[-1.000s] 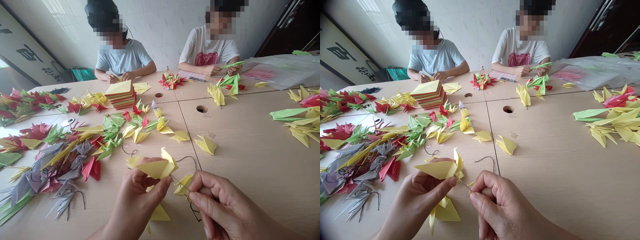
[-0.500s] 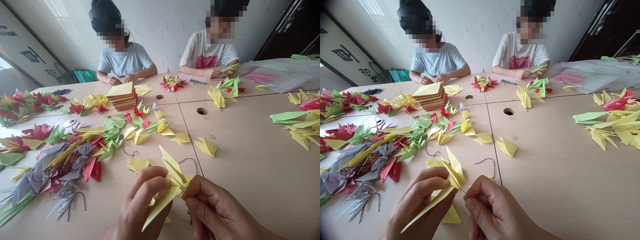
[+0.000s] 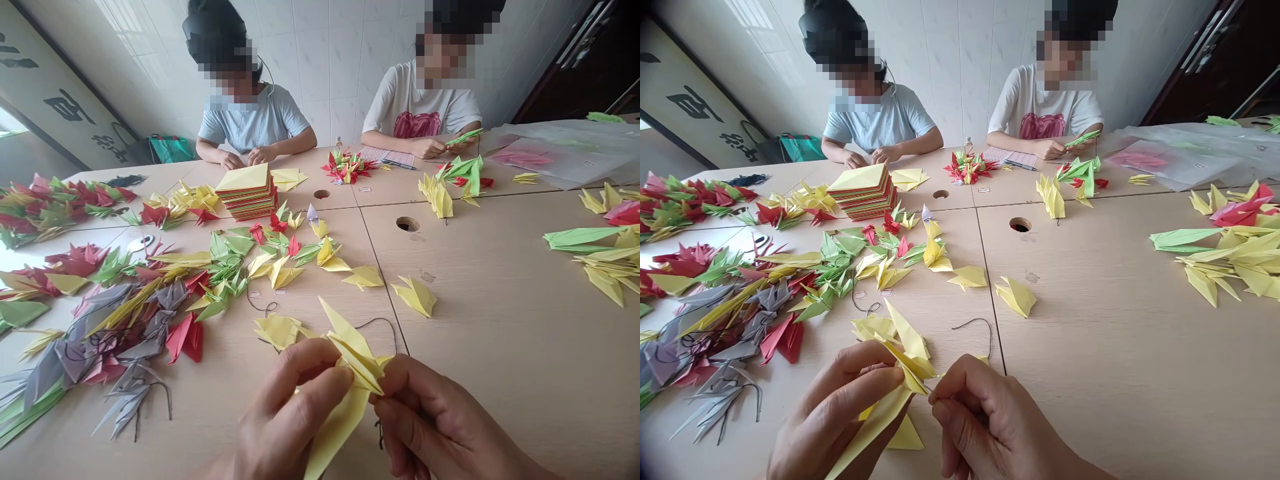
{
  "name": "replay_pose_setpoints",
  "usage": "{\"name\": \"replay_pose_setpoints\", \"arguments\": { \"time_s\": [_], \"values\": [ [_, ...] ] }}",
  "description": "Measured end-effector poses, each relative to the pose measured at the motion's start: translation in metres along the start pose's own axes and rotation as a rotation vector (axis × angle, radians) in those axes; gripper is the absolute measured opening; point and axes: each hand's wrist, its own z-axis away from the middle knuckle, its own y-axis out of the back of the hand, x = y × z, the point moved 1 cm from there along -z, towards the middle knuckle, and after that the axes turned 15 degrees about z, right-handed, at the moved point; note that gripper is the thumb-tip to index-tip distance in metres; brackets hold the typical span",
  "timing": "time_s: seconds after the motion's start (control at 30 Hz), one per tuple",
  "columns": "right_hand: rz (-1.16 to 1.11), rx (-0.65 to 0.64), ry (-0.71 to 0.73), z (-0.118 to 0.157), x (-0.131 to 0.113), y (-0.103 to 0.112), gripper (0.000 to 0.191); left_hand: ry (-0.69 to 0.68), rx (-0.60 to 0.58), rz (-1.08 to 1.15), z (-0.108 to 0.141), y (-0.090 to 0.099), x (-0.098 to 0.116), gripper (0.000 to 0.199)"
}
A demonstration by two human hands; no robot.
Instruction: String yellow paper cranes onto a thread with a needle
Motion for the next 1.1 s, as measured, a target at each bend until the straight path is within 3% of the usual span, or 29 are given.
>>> {"name": "replay_pose_setpoints", "arguments": {
  "time_s": [0.2,0.4,0.53,0.6,0.7,0.8,0.93,1.1],
  "values": [
    [0.082,0.002,0.065,-0.001,0.0,0.003,0.043,0.021,-0.073,-0.034,0.003,0.002,0.004,0.029],
    [0.071,0.009,0.085,-0.002,0.004,0.005,0.039,0.025,0.087,-0.075,0.007,-0.01,0.004,0.024],
    [0.031,-0.056,0.071,-0.003,0.005,0.007,0.037,0.014,-0.029,-0.039,-0.001,-0.008,-0.003,0.023],
    [0.048,-0.071,0.123,-0.003,0.005,0.007,0.04,0.035,0.029,-0.039,-0.007,-0.006,-0.006,0.027],
    [0.079,0.005,0.166,-0.004,0.006,0.008,0.043,0.148,0.135,-0.013,-0.014,-0.007,-0.008,0.025],
    [0.156,0.135,0.145,-0.004,0.006,0.01,0.034,0.28,0.115,0.056,-0.015,-0.012,-0.007,0.017],
    [0.366,0.275,0.248,-0.003,0.005,0.014,0.021,0.448,0.109,0.194,-0.011,-0.017,-0.005,0.009],
    [0.396,0.326,0.273,-0.006,0.002,0.016,0.024,0.523,0.098,0.232,-0.01,-0.018,-0.004,0.011]
  ]
}}
